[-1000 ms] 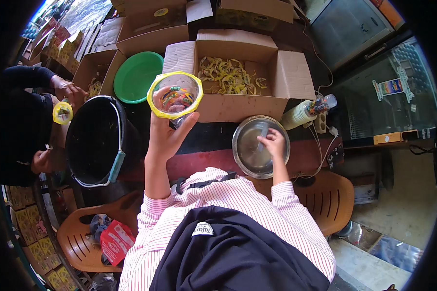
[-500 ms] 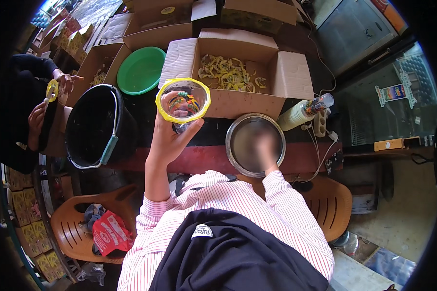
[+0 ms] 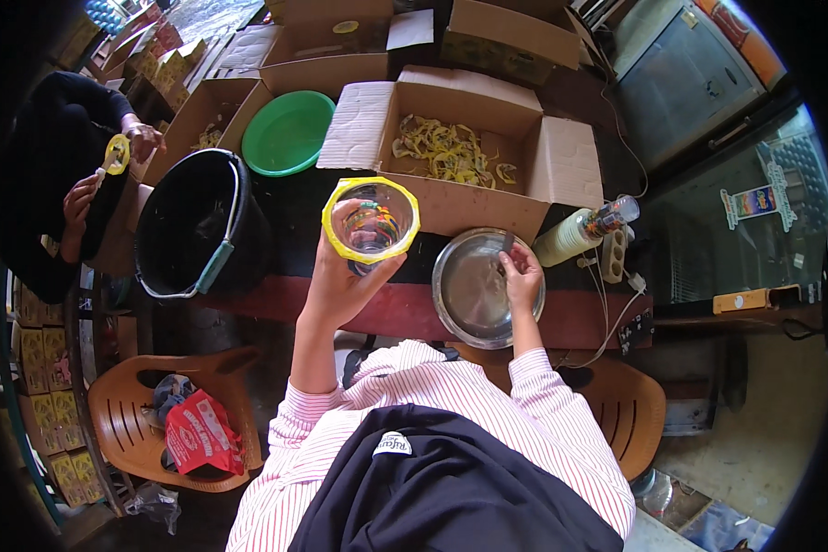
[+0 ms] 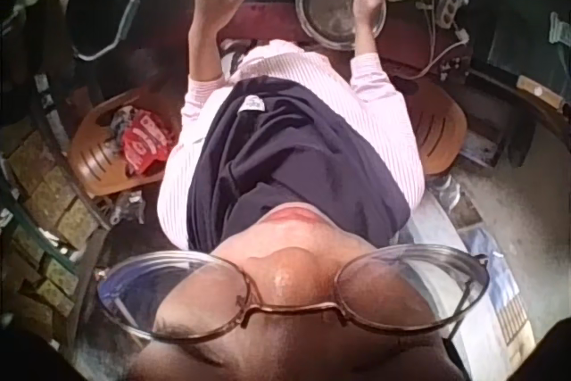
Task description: The person cleans plastic cups using a small tool and a bucket of water, removing excess plastic or debris before placing them in boxes.
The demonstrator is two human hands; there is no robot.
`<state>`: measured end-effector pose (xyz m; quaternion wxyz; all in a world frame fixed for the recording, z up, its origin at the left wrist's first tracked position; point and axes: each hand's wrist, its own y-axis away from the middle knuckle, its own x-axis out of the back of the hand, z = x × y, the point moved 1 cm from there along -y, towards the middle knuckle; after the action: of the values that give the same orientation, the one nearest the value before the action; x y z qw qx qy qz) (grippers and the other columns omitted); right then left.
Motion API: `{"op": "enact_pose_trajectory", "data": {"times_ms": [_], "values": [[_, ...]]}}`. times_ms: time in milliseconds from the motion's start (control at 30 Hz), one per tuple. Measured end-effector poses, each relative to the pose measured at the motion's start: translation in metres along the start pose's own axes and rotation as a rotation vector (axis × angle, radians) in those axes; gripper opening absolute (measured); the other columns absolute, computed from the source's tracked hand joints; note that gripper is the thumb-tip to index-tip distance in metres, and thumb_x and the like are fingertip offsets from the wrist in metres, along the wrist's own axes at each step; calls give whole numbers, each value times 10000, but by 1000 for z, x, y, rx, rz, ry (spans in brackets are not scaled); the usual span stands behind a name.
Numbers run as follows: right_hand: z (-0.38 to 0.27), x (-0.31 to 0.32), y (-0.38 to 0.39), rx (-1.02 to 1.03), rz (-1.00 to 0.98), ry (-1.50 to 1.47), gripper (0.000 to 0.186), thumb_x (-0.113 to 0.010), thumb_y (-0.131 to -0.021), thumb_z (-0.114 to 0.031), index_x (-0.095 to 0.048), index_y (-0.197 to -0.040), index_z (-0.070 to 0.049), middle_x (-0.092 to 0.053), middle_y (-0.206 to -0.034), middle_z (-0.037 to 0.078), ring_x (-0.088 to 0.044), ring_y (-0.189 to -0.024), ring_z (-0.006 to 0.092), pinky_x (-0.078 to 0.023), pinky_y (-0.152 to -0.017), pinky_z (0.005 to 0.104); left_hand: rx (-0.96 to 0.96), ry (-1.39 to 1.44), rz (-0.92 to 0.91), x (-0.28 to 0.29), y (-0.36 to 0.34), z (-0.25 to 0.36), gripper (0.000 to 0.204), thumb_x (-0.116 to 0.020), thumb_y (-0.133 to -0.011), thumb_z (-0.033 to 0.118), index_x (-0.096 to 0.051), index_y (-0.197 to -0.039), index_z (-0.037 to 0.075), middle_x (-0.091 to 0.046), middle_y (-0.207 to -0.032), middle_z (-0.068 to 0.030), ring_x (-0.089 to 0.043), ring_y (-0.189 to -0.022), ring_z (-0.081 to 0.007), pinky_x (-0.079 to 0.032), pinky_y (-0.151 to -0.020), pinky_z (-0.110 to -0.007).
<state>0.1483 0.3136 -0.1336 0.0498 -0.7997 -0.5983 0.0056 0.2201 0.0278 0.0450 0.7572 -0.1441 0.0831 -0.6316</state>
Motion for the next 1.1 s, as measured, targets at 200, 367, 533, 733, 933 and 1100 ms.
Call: {"op": "enact_pose_trajectory", "data": {"times_ms": [200,367,533,733,933,1100], "values": [[-43,-13,9,66,113,168,267,-698,-714,-16,-610,-966,-24,-617,-757,15,-558,-695,90,-451,-680,229,-159,-222,-2,25,-17,16,635,-770,-634,87,-397,-1143,20,-505,-1070,-117,-554,-934,-214,-454,-812,-301],[-91,-25,14,47,42,-2,323,-673,-731,20,-565,-1035,-5,-617,-731,25,-563,-678,63,-442,-646,175,-100,-137,25,44,-22,9,645,-768,-633,81,-378,-1146,37,-514,-1045,-107,-543,-959,-195,-448,-826,-296],[-59,-19,11,-84,-69,-41,356,-693,-682,15,-582,-1018,-28,-621,-692,42,-598,-624,128,-475,-589,246,-97,-166,-38,59,-33,9,705,-777,-625,114,-349,-1178,30,-479,-1086,-122,-527,-985,-215,-437,-846,-313],[-80,-27,26,65,-170,749,393,-675,-620,34,-603,-999,-37,-617,-665,104,-604,-590,202,-477,-585,315,-190,-67,-118,71,-41,5,736,-680,-720,84,-242,-1310,44,-412,-1212,-138,-469,-1090,-227,-361,-937,-325],[-110,-15,11,-186,-167,13,464,-686,-683,29,-539,-1121,-18,-584,-728,5,-543,-639,60,-460,-593,201,-113,19,-142,73,-52,-4,671,-632,-742,34,-268,-1305,52,-424,-1193,-132,-468,-1086,-216,-348,-942,-321],[-88,-20,14,80,-289,957,448,-672,-639,42,-571,-1070,-26,-609,-700,82,-586,-597,139,-486,-586,273,-106,157,-149,74,-65,-7,609,-624,-748,30,-319,-1275,36,-451,-1165,-125,-485,-1062,-187,-395,-888,-291]]}}
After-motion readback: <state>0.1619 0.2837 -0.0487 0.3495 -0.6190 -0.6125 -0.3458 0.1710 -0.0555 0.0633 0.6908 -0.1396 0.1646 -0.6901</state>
